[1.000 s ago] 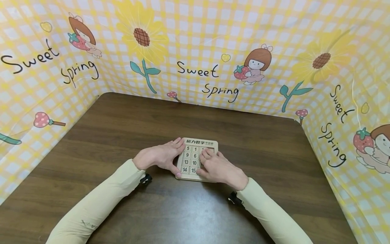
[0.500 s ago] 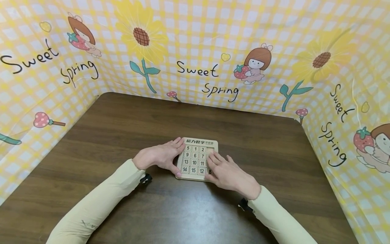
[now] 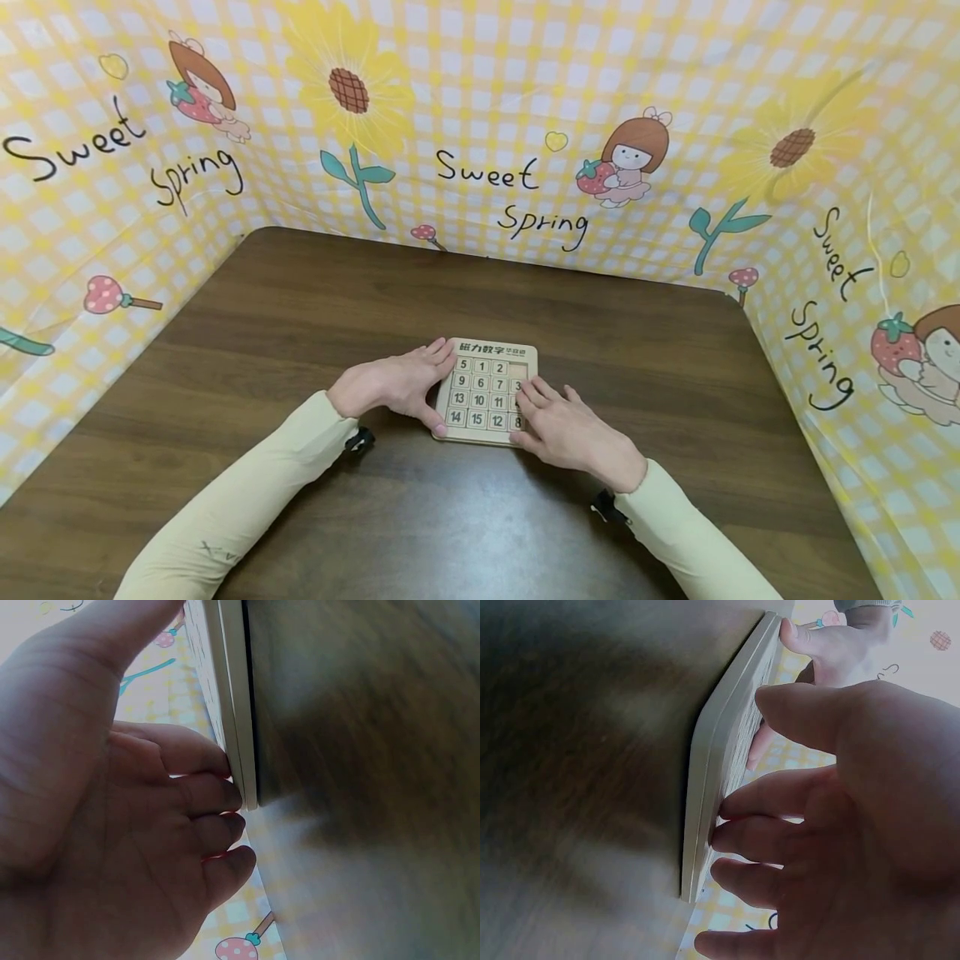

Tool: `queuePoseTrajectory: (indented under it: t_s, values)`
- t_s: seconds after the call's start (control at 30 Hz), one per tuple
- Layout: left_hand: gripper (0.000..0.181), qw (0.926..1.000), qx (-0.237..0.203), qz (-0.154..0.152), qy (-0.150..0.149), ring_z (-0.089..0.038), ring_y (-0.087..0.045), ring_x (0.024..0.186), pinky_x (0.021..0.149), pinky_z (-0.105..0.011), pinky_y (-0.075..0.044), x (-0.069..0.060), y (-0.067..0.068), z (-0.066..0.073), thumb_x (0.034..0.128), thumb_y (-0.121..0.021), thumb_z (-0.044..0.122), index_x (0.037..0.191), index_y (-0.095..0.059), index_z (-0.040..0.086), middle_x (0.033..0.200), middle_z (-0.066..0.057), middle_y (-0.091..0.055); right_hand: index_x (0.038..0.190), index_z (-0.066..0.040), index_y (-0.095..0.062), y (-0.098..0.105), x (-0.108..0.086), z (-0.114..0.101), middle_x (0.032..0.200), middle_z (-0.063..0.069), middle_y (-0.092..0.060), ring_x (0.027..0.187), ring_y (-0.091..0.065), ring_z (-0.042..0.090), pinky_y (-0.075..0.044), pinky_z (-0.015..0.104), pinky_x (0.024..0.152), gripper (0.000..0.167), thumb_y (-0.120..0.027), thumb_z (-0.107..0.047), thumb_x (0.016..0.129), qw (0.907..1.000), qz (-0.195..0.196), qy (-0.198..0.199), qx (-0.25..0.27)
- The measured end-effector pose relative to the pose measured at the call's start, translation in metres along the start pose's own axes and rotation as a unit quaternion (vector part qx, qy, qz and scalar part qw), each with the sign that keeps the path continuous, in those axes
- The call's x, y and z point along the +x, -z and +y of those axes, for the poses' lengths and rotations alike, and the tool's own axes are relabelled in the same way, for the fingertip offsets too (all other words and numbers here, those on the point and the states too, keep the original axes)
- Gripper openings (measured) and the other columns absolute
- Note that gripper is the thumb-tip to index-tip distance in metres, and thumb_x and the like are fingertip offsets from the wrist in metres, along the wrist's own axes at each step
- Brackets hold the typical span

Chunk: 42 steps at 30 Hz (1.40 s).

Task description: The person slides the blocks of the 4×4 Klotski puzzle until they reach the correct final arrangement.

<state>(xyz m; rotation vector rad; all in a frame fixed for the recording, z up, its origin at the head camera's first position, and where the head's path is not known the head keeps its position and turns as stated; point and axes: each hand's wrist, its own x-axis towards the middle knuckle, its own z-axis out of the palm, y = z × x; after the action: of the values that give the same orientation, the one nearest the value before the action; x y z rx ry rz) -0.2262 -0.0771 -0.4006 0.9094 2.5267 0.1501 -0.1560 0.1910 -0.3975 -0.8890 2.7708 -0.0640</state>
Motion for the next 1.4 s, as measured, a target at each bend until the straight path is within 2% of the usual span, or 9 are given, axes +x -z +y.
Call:
queuePoseTrajectory:
  t_s: [0.47, 0.97, 1.13, 1.27, 1.4]
  values:
    - [0.124, 1.0, 0.001, 0.0, -0.001, -0.029, 0.002, 0.154, 0.127, -0.039, -0.008, 0.0, 0.0, 0.0, 0.0735, -0.075, 0.065, 0.156, -0.01, 0.0, 0.165, -0.017, 0.001, 0.149, -0.002, -0.04, 0.002, 0.01, 0.009, 0.157, 0.02, -0.034, 0.148, -0.028, 0.038, -0.033, 0.069, 0.108, 0.065, -0.052, -0.043, 0.1, 1.0, 0.006, 0.006, -0.004]
    - [0.123, 1.0, 0.009, -0.002, -0.002, -0.029, 0.002, 0.154, 0.127, -0.039, -0.008, 0.0, -0.001, 0.0, 0.0737, -0.074, 0.066, 0.156, -0.011, 0.0, 0.165, -0.018, 0.001, 0.15, -0.003, -0.038, 0.006, 0.021, 0.015, 0.159, 0.02, -0.029, 0.149, -0.024, 0.037, -0.03, 0.069, 0.11, 0.066, -0.05, -0.045, 0.1, 0.9999, -0.005, -0.01, 0.002]
    - [0.123, 1.0, 0.009, -0.002, 0.002, -0.029, 0.002, 0.154, 0.127, -0.039, -0.008, 0.0, -0.001, 0.0, 0.0736, -0.073, 0.067, 0.157, -0.01, 0.0, 0.165, -0.017, 0.001, 0.15, -0.003, -0.038, 0.003, 0.017, 0.013, 0.16, 0.019, -0.027, 0.149, -0.024, 0.036, -0.03, 0.069, 0.11, 0.067, -0.052, -0.045, 0.099, 0.9999, 0.009, -0.01, 0.005]
    - [0.124, 0.9999, 0.013, -0.002, 0.005, -0.028, 0.002, 0.154, 0.127, -0.038, -0.008, 0.0, -0.002, 0.0, 0.0731, -0.073, 0.068, 0.157, -0.01, 0.001, 0.165, -0.016, 0.001, 0.15, -0.005, -0.038, 0.0, 0.006, 0.009, 0.16, 0.019, -0.029, 0.148, -0.027, 0.037, -0.031, 0.069, 0.11, 0.068, -0.053, -0.046, 0.098, 0.9998, 0.021, -0.004, -0.003]
    - [0.125, 0.9998, 0.017, 0.001, 0.005, -0.029, 0.002, 0.154, 0.127, -0.039, -0.008, 0.0, -0.001, 0.0, 0.0724, -0.073, 0.069, 0.157, -0.011, 0.001, 0.165, -0.017, 0.0, 0.151, -0.003, -0.037, -0.003, -0.004, 0.003, 0.158, 0.018, -0.033, 0.147, -0.029, 0.037, -0.033, 0.067, 0.109, 0.07, -0.054, -0.046, 0.098, 0.9995, 0.026, 0.007, -0.016]
